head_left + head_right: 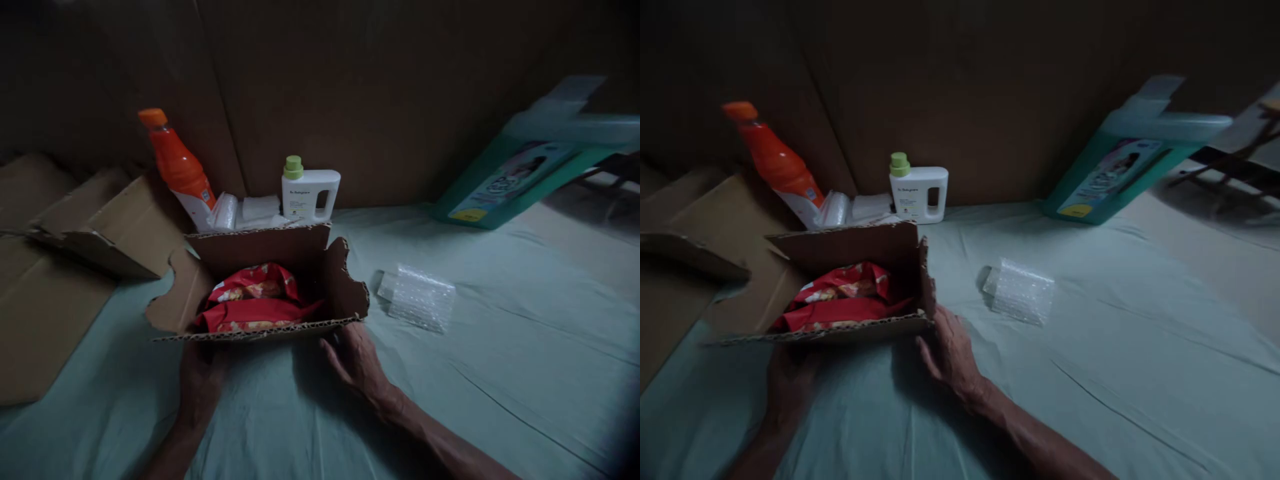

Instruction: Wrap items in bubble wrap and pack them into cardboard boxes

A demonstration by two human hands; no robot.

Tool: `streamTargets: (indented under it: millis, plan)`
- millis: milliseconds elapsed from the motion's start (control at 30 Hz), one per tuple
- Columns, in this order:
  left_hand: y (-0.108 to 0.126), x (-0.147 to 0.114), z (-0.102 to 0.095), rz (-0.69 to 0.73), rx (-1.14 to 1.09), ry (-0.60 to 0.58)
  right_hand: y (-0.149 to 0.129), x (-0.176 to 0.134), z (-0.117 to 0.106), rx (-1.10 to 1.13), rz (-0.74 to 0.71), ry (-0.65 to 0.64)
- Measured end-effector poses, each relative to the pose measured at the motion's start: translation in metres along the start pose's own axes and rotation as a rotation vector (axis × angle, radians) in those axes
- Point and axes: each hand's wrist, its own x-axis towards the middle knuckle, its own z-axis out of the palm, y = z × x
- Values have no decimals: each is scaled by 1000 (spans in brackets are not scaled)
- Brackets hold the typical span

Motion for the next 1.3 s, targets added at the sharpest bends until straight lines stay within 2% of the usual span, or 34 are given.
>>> streamTargets:
  millis: [133,333,500,600,667,867,933,1000,1100,1167,1300]
  plan:
    - [2,3,-7,-67,19,16,-14,3,-2,54,32,-78]
    - [1,8,-4,30,2,-54,-16,5,-1,44,46,-113]
    - [0,9,0,125,45,-113,-16,21,-30,-154,75,-231]
    - [6,8,6,136,81,-79,-17,34,-45,-148,122,-290]
    - [12,10,10,145,96,-70,-19,43,-45,-130,143,-314]
    - [31,39,16,139,135,-200,-24,63,-28,-176,171,-244]
    - [31,48,15,118,141,-208,-18,60,-36,-203,165,-233]
    - [28,52,12,94,136,-217,-6,49,-55,-240,160,-227]
    - [17,43,3,58,76,-227,18,26,-92,-314,192,-216]
    - [8,26,-5,26,13,-217,33,14,-112,-375,246,-178]
    - [-7,-24,-29,1,-70,-250,51,3,-127,-439,325,-68]
